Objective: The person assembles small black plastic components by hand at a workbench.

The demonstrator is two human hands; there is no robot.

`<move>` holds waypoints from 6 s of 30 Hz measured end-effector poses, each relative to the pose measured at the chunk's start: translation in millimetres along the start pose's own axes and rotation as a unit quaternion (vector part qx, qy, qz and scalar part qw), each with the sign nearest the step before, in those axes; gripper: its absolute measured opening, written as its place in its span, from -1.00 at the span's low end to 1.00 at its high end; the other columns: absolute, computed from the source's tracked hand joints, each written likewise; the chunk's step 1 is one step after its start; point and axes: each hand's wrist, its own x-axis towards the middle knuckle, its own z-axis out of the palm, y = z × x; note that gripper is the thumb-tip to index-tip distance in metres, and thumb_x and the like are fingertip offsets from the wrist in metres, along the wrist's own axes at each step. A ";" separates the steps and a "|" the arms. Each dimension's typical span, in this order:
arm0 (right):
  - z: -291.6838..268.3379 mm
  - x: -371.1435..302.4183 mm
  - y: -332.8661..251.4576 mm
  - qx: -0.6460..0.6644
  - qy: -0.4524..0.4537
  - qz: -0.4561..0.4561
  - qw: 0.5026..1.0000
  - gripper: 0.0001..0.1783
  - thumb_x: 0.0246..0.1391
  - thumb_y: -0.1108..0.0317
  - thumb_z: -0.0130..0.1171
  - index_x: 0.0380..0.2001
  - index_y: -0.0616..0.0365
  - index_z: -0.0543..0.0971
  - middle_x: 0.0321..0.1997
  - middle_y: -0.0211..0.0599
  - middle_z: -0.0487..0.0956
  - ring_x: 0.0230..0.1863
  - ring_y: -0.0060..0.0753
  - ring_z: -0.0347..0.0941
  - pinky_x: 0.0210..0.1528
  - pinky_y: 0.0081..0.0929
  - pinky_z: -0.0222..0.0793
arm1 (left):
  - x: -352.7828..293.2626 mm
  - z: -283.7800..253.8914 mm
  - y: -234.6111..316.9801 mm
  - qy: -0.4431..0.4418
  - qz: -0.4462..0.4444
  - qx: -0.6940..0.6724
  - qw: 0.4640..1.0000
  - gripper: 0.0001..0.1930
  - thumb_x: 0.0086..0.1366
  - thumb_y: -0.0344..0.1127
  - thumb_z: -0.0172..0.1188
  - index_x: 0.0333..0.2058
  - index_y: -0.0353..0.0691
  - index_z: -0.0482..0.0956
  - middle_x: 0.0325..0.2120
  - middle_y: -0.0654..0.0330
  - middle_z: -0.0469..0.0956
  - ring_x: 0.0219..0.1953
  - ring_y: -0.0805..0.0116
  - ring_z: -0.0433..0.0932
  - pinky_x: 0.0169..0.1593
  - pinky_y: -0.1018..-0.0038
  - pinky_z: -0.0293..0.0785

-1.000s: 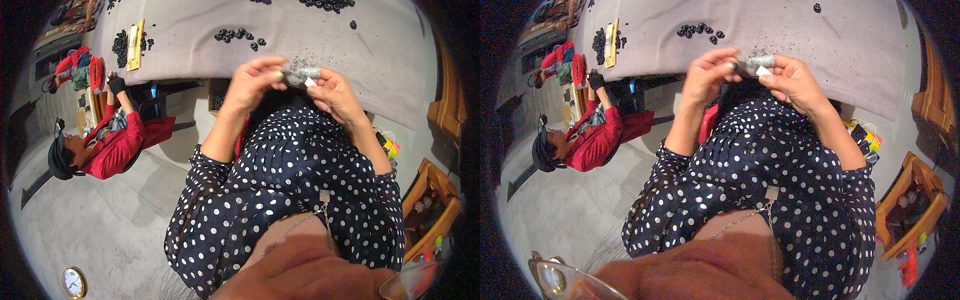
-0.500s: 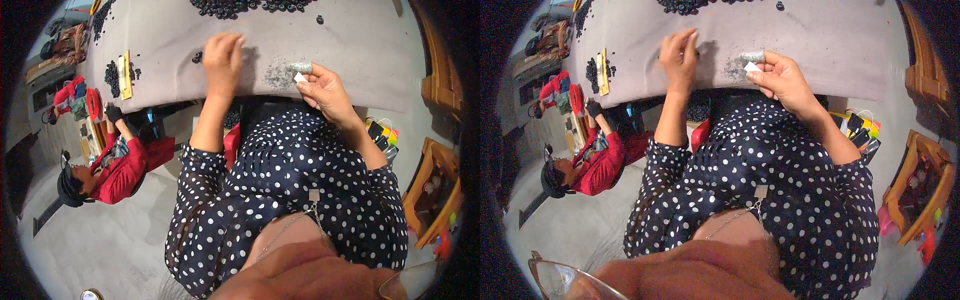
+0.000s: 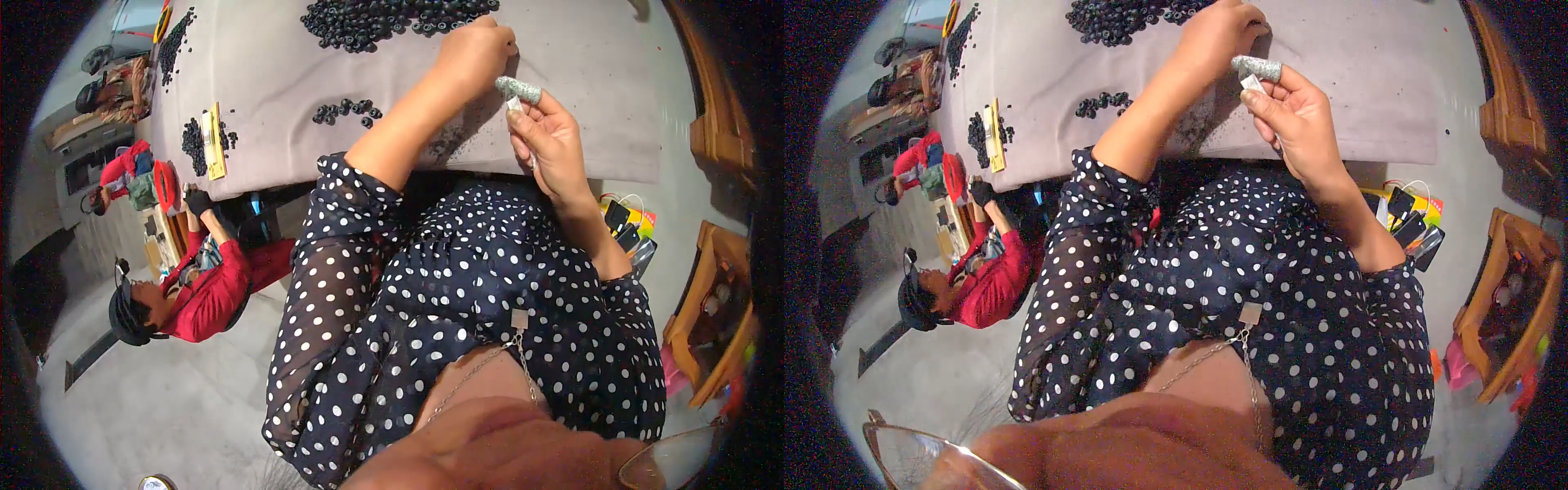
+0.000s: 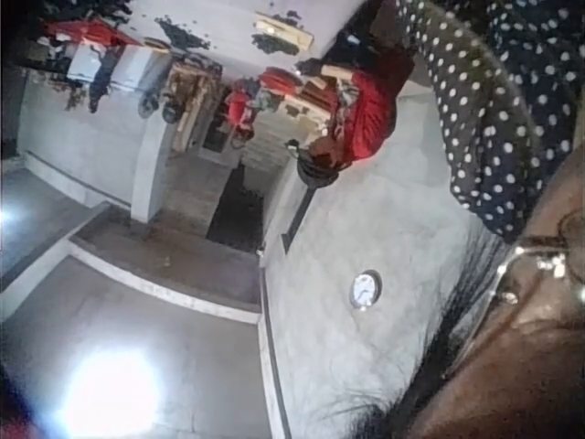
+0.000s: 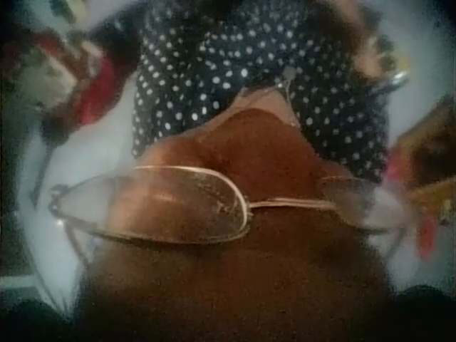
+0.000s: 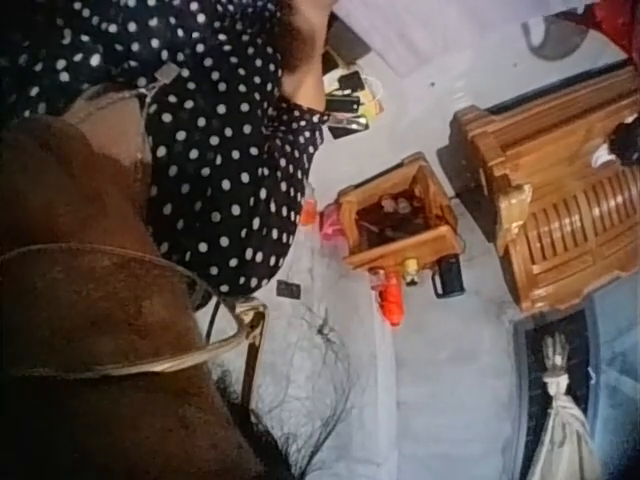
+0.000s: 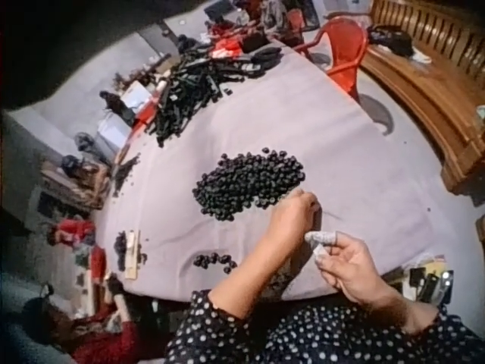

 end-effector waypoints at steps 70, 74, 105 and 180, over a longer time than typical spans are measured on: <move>24.2 2.4 26.6 -0.080 -0.205 0.206 0.953 -0.68 0.02 0.31 0.19 -0.15 0.21 0.49 -0.51 -0.57 0.48 -0.68 -0.88 0.18 -0.70 -0.86 0.03 | -181.4 -44.2 12.4 0.042 -0.309 -0.851 0.423 -0.62 0.23 -0.40 0.09 0.03 -0.25 0.34 -0.21 0.16 0.48 -0.28 0.42 0.50 -0.17 0.49 0.51; 25.9 0.5 28.4 -0.052 -0.227 0.174 0.957 -0.65 0.02 0.31 0.19 -0.13 0.20 0.47 -0.49 -0.57 0.48 -0.66 -0.88 0.19 -0.68 -0.87 0.03 | -176.6 -49.6 14.0 0.050 -0.321 -0.850 0.415 -0.62 0.23 -0.41 0.07 0.04 -0.27 0.33 -0.28 0.20 0.47 -0.33 0.47 0.46 -0.18 0.47 0.50; 22.0 3.5 23.0 -0.044 -0.245 0.221 0.943 -0.56 -0.01 0.35 0.19 -0.02 0.19 0.42 -0.42 -0.51 0.54 -0.69 -0.88 0.20 -0.71 -0.89 0.01 | -181.6 -50.8 10.2 0.011 -0.297 -0.869 0.396 -0.52 0.23 -0.38 0.09 0.12 -0.27 0.24 -0.16 0.14 0.46 -0.45 0.55 0.41 -0.24 0.47 0.52; 29.8 -1.7 26.0 -0.049 -0.225 0.213 0.950 -0.55 -0.02 0.40 0.20 -0.03 0.29 0.40 -0.40 -0.48 0.51 -0.66 -0.87 0.21 -0.71 -0.90 0.08 | -188.3 -50.9 23.3 0.115 -0.320 -0.812 0.475 -0.74 0.21 -0.46 0.11 -0.10 -0.35 0.44 -0.40 0.17 0.50 -0.44 0.46 0.47 -0.27 0.48 0.56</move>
